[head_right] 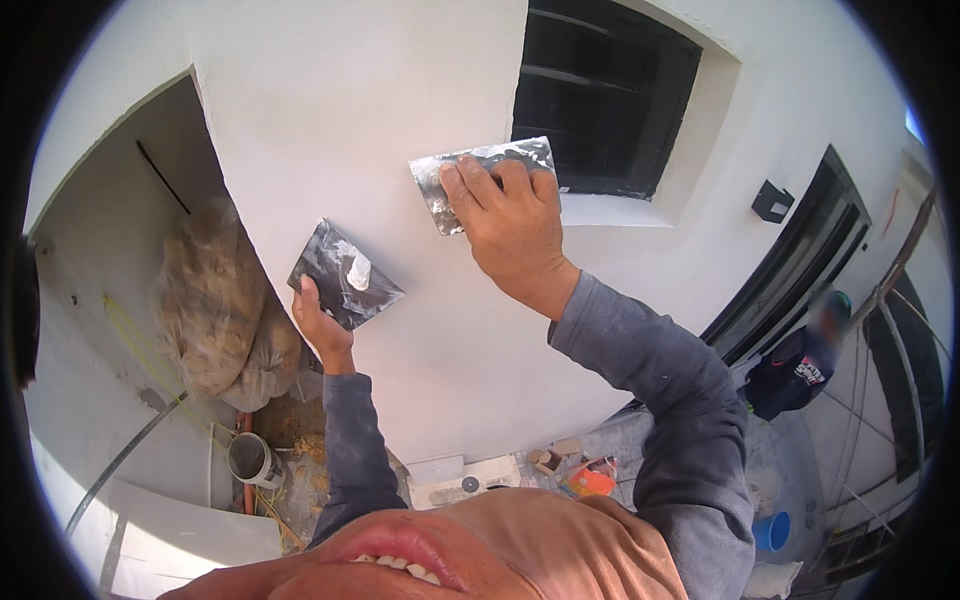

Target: The person uses a putty knife to apply and smooth white plaster onto a wall surface around a window frame. They repeatedly transfer plaster between two knives and spread it evenly across the wall.

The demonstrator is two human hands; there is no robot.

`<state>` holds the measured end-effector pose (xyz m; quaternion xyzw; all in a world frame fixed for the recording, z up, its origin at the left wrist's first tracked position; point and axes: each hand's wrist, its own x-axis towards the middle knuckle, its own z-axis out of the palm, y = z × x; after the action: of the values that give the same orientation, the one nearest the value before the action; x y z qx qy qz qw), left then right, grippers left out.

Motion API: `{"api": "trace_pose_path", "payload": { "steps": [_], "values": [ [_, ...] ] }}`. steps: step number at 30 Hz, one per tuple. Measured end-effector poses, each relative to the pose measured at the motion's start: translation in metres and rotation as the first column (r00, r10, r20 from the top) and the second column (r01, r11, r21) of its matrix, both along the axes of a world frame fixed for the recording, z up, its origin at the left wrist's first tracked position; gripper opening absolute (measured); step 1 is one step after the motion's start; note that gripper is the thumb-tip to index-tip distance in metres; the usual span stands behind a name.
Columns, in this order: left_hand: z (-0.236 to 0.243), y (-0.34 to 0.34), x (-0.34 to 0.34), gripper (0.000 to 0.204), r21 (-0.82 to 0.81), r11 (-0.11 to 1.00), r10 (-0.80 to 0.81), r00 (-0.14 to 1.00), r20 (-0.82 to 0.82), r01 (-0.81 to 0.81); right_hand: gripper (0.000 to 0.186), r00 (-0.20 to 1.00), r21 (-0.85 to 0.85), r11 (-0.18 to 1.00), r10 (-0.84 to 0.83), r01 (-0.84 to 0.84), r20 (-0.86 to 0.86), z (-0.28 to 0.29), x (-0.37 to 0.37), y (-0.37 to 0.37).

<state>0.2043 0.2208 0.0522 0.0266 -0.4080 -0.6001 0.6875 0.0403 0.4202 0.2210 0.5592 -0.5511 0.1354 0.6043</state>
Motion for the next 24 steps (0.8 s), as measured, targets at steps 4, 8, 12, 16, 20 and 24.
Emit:
{"api": "trace_pose_path", "payload": {
  "steps": [4, 8, 12, 16, 20, 24],
  "values": [
    [-0.001, 0.0, 0.0, 0.035, 0.023, 1.0, -0.004, 1.0, 0.013, 0.004, 0.042, 0.973, -0.357, 0.934, -0.091, 0.011, -0.21, 0.114, -0.026, -0.017],
    [-0.002, -0.001, 0.0, 0.035, 0.033, 0.999, 0.016, 1.0, 0.018, -0.016, 0.034, 0.963, -0.485, 0.871, -0.19, 0.074, -0.194, 0.175, -0.03, -0.05],
    [0.001, 0.001, 0.0, 0.035, -0.002, 1.0, -0.008, 1.0, -0.012, 0.008, 0.041, 0.94, -0.311, 0.943, -0.207, 0.117, -0.273, 0.131, -0.006, -0.065],
    [0.005, 0.002, 0.002, 0.036, 0.004, 1.0, -0.002, 1.0, 0.018, 0.002, 0.038, 0.945, -0.203, 0.979, -0.054, -0.013, -0.323, 0.098, -0.001, -0.048],
    [0.004, 0.002, 0.003, 0.037, 0.02, 1.0, -0.003, 1.0, 0.014, 0.002, 0.04, 0.959, -0.274, 0.933, -0.268, 0.234, -0.094, 0.163, -0.034, -0.038],
    [0.003, 0.002, 0.002, 0.037, 0.012, 1.0, 0.003, 1.0, 0.021, -0.003, 0.034, 0.95, -0.427, 0.903, -0.09, -0.049, -0.299, 0.204, -0.056, -0.037]
  ]
}}
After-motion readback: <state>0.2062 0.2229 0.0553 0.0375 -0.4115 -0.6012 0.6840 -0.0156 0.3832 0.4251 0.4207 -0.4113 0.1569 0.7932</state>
